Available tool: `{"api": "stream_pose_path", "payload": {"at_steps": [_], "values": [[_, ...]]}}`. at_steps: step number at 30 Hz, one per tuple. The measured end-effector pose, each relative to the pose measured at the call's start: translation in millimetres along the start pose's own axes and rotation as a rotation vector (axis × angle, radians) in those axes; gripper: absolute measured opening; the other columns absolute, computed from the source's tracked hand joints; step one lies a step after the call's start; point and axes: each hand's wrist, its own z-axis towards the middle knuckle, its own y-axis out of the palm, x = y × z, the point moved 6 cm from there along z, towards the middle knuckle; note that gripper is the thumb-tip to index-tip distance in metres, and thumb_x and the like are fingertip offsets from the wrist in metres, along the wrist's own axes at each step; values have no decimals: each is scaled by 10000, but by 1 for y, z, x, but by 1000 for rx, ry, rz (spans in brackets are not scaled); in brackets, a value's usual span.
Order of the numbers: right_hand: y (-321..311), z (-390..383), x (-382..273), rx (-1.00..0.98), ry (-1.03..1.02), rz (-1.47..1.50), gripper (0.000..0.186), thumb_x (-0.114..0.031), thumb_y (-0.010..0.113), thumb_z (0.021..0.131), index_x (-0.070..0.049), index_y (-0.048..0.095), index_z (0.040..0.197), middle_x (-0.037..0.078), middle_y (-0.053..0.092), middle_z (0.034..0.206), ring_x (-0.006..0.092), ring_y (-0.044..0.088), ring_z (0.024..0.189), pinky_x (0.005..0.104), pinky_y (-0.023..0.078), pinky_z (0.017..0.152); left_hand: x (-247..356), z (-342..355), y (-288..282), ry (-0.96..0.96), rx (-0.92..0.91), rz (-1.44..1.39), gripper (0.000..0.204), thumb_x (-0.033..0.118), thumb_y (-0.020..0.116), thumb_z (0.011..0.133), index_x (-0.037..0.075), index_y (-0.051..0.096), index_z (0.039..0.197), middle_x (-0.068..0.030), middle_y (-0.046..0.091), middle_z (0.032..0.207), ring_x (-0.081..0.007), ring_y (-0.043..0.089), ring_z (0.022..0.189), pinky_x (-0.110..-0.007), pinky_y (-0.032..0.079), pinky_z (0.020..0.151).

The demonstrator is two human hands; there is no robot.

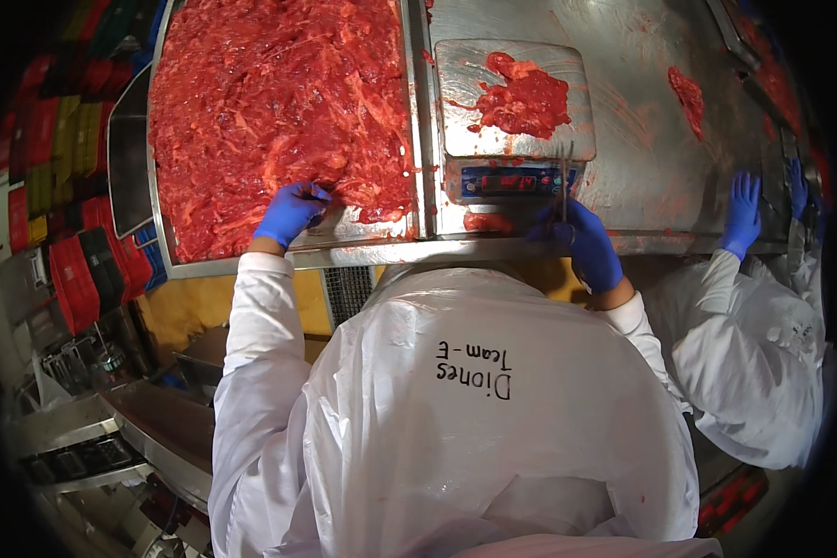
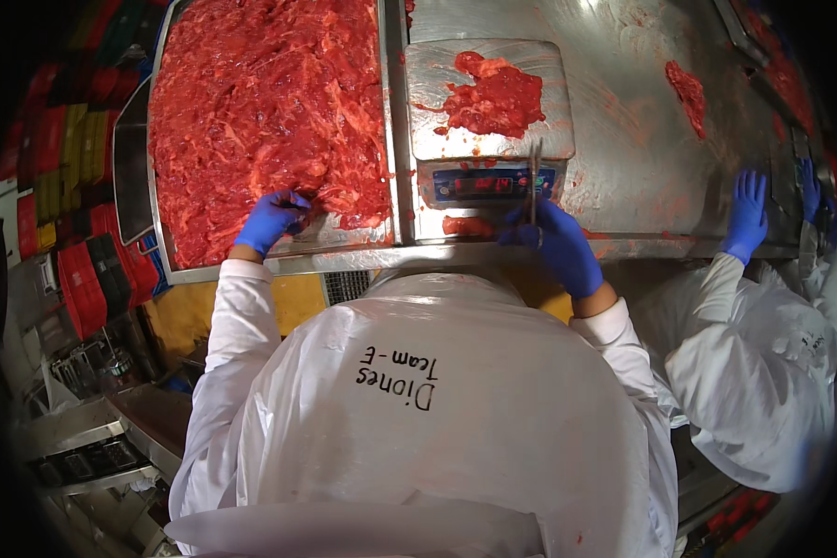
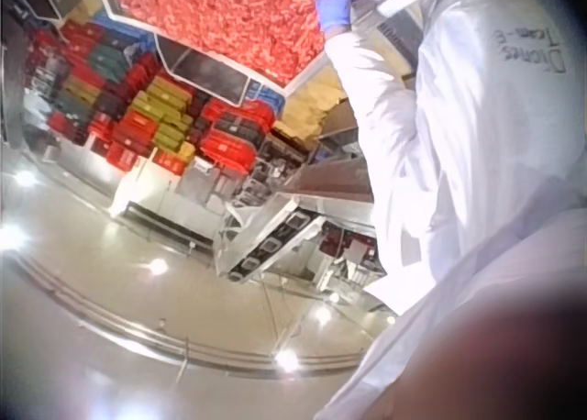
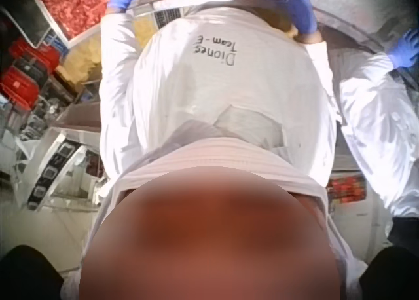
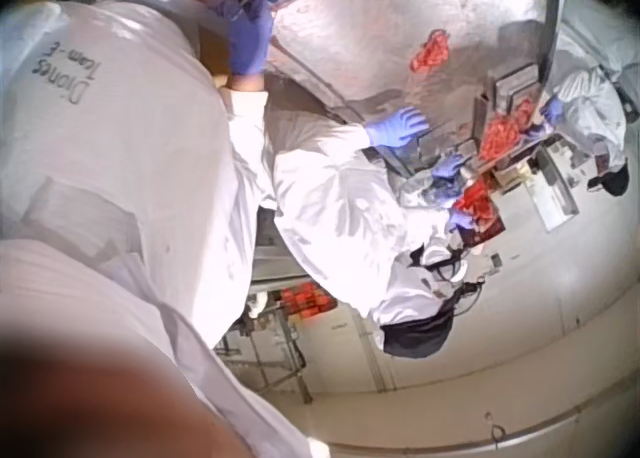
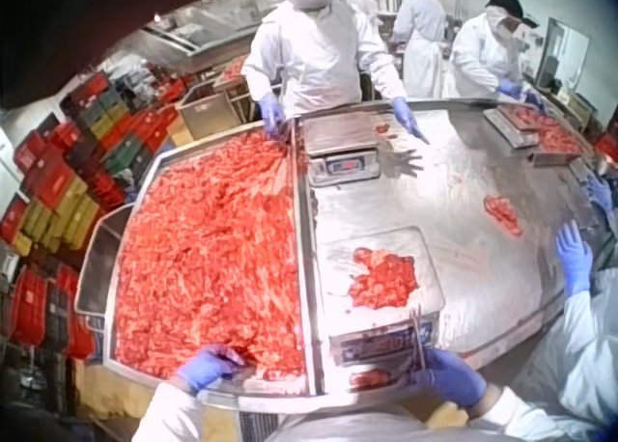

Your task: The person uses a knife to cut portions of raw red meat from a large pile on a metal table. They repeatedly pick up pieces, cut them into smaller chunks, and place them on a digital scale before moving them aside.

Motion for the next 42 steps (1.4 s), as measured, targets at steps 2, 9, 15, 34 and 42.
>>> {"api": "stream_pose_path", "payload": {"at_steps": [2,9,15,34,42], "values": [[-6,-1,-1,12,-14,27,274,-128,665,989,18,588,1207,100,680,980,222,692,1005,355,550,913,14,-7,18,80,62,511,270,258,804,838,37,731,975,-133,706,845,-293,694,762,-383,569,760],[-65,3,-9,286,-239,-20,190,-138,673,994,-15,605,1122,74,679,992,161,666,961,318,533,877,20,-34,124,355,-63,854,495,476,846,762,50,731,985,-185,701,988,-362,667,990,-430,533,887],[-100,-6,20,176,-167,-1169,490,-271,879,788,-72,660,1180,103,703,1009,173,671,916,345,533,827,4,13,109,168,-498,585,225,160,848,791,64,704,936,-42,693,869,-180,650,806,-323,538,790],[-78,7,-17,-124,24,-13,524,-427,717,946,0,645,1241,91,670,1001,197,642,884,340,525,844,167,30,100,372,25,-398,345,38,656,953,-45,605,1284,-134,690,1216,-229,694,1081,-344,562,974],[1,36,-104,56,-197,221,376,-250,719,979,15,631,1230,117,672,1117,199,647,1030,338,508,935,158,25,132,289,-71,-294,373,52,661,953,-20,609,1315,-96,691,1196,-179,670,1064,-310,539,977]]}}
